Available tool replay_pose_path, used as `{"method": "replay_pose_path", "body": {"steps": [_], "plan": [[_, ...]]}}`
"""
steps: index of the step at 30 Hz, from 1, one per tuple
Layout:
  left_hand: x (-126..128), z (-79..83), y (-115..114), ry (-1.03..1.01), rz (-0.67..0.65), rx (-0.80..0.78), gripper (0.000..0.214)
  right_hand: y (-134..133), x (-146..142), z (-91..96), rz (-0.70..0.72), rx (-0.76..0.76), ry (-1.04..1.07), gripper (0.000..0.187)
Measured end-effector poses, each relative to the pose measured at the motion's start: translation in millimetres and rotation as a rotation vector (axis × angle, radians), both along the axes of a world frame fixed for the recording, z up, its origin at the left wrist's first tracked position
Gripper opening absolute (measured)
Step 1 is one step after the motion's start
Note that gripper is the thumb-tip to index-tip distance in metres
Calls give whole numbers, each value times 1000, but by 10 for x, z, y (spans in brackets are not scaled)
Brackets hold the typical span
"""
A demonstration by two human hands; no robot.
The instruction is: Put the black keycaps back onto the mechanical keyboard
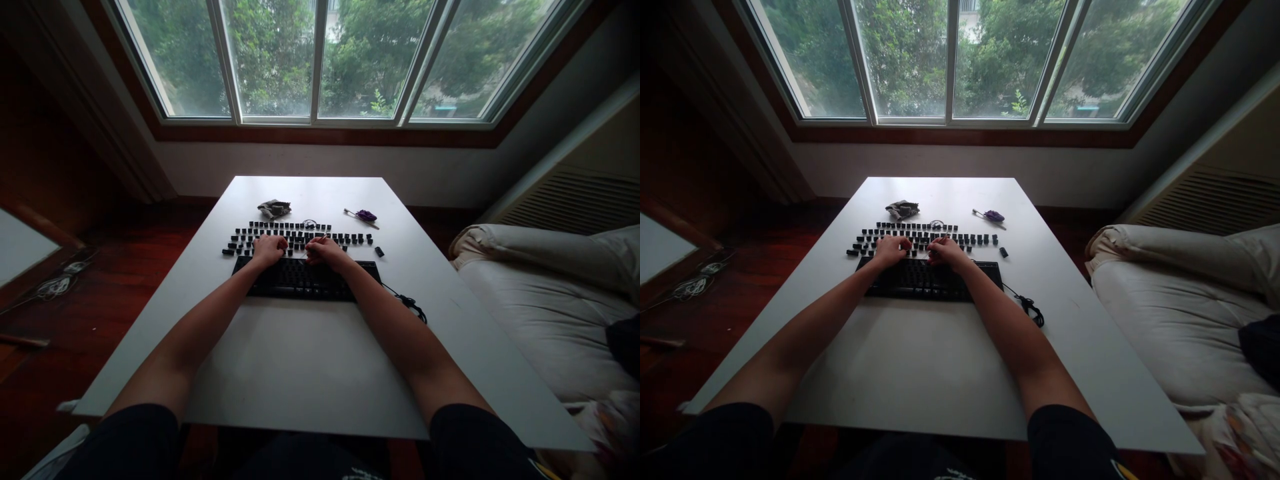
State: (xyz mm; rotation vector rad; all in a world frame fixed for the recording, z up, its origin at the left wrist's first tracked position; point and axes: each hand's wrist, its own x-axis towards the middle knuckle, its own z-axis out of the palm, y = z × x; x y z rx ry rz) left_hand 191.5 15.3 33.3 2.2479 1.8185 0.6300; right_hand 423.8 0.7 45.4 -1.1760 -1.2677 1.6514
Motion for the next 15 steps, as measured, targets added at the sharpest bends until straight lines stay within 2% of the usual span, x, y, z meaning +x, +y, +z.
{"method": "replay_pose_path", "body": {"steps": [12,15], "plan": [[-12,24,-27,-6,-39,35,30,-16,18,25,34,10,5,4],[-7,42,-77,-18,-44,53,25,-35,64,62,113,45,34,18]]}}
